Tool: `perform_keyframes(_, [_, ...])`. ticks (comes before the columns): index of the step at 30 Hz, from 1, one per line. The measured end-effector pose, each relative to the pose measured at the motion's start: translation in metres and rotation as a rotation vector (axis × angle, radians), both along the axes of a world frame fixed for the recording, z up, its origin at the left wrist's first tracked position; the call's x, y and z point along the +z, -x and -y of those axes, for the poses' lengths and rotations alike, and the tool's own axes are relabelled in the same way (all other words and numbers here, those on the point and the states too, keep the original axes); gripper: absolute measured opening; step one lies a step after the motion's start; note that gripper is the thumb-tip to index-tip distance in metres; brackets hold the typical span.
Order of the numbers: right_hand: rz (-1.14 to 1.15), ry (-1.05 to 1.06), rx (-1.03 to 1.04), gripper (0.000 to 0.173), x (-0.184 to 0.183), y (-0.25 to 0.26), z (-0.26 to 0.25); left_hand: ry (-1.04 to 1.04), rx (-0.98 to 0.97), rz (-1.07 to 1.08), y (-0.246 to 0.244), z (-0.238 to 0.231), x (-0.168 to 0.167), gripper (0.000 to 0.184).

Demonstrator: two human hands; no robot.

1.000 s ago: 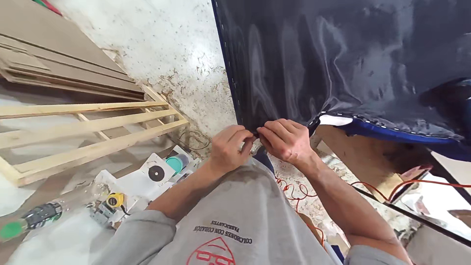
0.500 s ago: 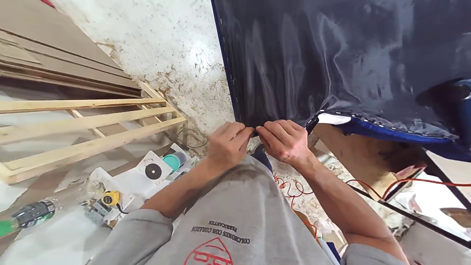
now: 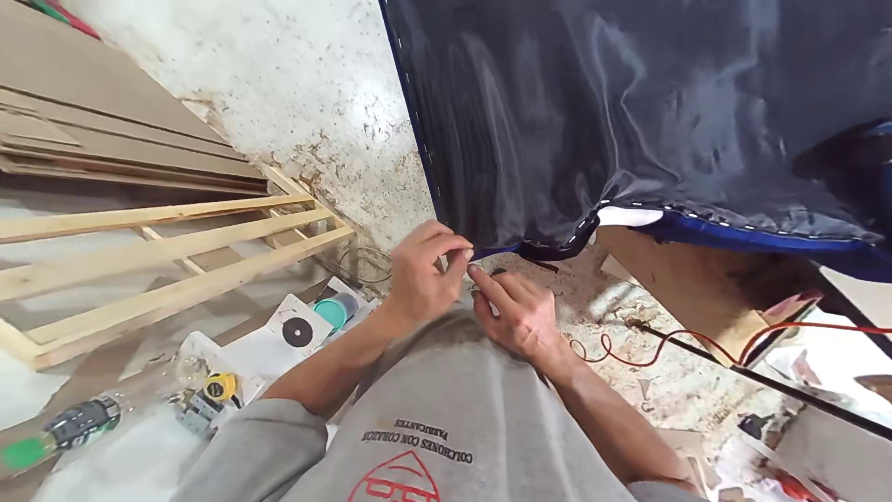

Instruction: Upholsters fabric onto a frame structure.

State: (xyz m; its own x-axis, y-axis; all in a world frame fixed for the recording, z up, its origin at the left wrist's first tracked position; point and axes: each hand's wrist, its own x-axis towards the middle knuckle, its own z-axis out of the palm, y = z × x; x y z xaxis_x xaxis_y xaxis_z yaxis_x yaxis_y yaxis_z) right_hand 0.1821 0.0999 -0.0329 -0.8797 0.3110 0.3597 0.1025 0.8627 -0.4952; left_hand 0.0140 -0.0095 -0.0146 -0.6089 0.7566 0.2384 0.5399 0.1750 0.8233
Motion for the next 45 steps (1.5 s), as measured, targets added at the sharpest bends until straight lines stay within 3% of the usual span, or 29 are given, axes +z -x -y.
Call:
perform_keyframes(7, [0.062,-0.054,-0.070,0.040,-0.019,0.006,0.004,-0.027,0.077,0.118,-0.007,-0.005,0.001,0.011])
perform_keyframes(12, [0.184,-0.070,-0.194,0.041,-0.010,0.014,0.011,-0.130,0.073,-0.202,-0.013,-0.004,-0.016,0.013])
perform_keyframes(15, [-0.012,0.015,-0.209,0.031,-0.004,-0.001,0.000,-0.167,0.064,-0.396,-0.011,-0.005,-0.026,0.012])
perform_keyframes(18, [-0.180,-0.065,-0.281,0.018,-0.002,-0.012,-0.018,-0.179,0.077,-0.448,-0.011,-0.005,-0.031,0.012])
perform_keyframes(26, [-0.019,-0.351,0.074,0.024,0.029,0.019,-0.068,-0.267,0.095,-0.429,-0.009,-0.010,-0.035,0.009])
perform_keyframes(34, [-0.237,-0.403,0.080,0.013,0.008,0.024,-0.070,-0.184,0.072,-0.527,-0.007,-0.006,-0.032,0.017])
perform_keyframes(45, [-0.221,-0.421,0.214,0.017,0.013,0.020,-0.086,-0.058,-0.104,-0.721,-0.004,-0.011,-0.014,0.014])
